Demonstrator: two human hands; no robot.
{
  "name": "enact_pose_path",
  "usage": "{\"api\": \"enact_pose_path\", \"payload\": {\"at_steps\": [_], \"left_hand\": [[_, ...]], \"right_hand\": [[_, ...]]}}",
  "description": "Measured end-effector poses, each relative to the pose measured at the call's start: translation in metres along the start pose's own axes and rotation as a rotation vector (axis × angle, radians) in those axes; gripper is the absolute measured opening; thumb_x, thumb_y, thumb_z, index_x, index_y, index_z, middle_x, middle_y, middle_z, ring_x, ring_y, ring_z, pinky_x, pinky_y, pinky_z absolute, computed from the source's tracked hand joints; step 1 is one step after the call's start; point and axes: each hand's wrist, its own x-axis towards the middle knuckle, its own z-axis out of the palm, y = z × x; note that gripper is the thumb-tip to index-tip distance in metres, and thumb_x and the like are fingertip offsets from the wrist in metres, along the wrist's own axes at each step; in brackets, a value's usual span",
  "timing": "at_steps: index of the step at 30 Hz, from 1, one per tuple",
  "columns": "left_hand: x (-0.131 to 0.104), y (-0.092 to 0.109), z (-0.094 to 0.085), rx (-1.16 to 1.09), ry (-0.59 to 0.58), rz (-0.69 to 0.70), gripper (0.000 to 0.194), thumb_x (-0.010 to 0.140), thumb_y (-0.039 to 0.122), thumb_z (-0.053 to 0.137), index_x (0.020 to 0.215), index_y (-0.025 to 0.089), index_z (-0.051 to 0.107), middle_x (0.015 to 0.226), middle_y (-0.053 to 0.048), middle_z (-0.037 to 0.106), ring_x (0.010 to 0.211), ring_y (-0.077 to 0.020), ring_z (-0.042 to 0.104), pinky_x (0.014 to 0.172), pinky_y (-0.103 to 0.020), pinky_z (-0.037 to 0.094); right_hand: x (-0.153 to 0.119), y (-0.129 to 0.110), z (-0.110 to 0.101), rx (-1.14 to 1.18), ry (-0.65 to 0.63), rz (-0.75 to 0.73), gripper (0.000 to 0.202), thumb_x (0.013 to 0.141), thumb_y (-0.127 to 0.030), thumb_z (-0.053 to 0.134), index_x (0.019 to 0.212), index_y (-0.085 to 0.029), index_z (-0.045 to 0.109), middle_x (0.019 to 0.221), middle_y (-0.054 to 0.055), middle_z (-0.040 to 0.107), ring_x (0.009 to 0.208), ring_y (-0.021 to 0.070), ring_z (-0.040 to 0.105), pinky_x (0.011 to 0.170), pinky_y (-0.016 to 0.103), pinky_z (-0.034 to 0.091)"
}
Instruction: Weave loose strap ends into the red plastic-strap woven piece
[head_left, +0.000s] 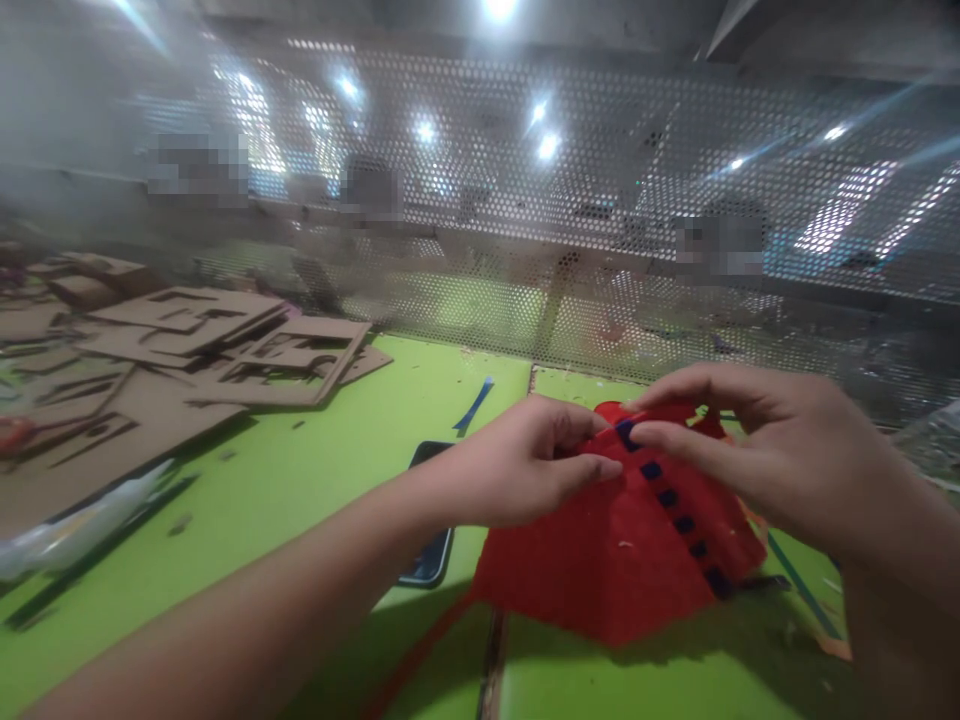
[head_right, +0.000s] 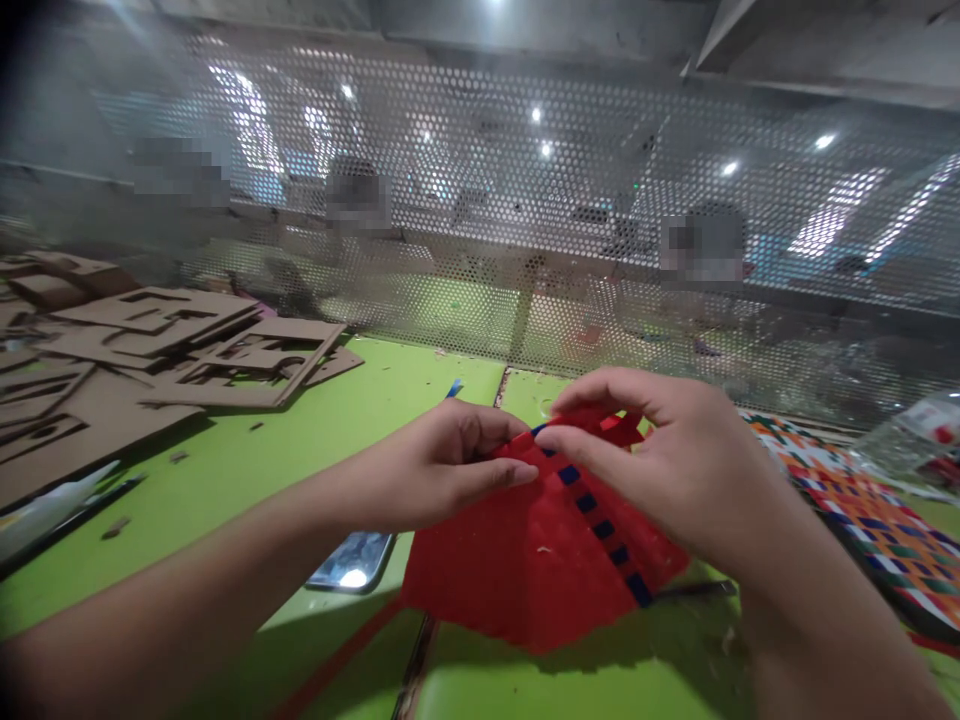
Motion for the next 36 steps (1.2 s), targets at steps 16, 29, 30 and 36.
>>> {"api": "enact_pose_path", "payload": {"at_steps": [16, 29, 30, 36], "left_hand": [[0.001, -0.003, -0.003, 0.021, 0.026, -0.036, 0.022, 0.105, 0.037, 0.067, 0.113, 0.017, 0.075, 0.113, -0.010, 0.081, 0.100, -0.0238, 0.079, 0.082, -0.035, 0.062], [-0.002, -0.001, -0.003, -0.046, 0.020, -0.004, 0.024, 0.102, 0.034, 0.072, 0.119, 0.017, 0.074, 0.121, -0.013, 0.080, 0.107, -0.0264, 0.078, 0.090, -0.040, 0.064], [-0.002, -0.002, -0.003, -0.053, 0.025, 0.005, 0.025, 0.102, 0.033, 0.073, 0.121, 0.018, 0.074, 0.123, -0.013, 0.080, 0.109, -0.0264, 0.078, 0.092, -0.041, 0.064], [-0.002, -0.001, 0.000, -0.023, 0.053, 0.017, 0.026, 0.105, 0.040, 0.068, 0.117, 0.017, 0.073, 0.117, -0.011, 0.079, 0.102, -0.0223, 0.076, 0.084, -0.034, 0.061]], "right_hand": [[0.003, 0.008, -0.008, 0.207, 0.064, 0.070, 0.018, 0.079, -0.051, 0.092, 0.091, -0.038, 0.091, 0.089, 0.003, 0.087, 0.074, 0.0299, 0.083, 0.058, 0.038, 0.070], [0.002, -0.001, -0.008, 0.155, 0.109, 0.066, 0.018, 0.078, -0.051, 0.092, 0.084, -0.035, 0.090, 0.081, 0.004, 0.085, 0.068, 0.0289, 0.080, 0.056, 0.039, 0.066], [0.002, -0.002, -0.008, 0.160, 0.114, 0.065, 0.017, 0.077, -0.051, 0.092, 0.083, -0.035, 0.089, 0.081, 0.003, 0.085, 0.068, 0.0293, 0.080, 0.056, 0.040, 0.066], [0.001, -0.001, -0.009, 0.147, 0.123, 0.084, 0.019, 0.077, -0.054, 0.092, 0.084, -0.036, 0.090, 0.081, 0.003, 0.085, 0.064, 0.0283, 0.078, 0.051, 0.038, 0.064]]}}
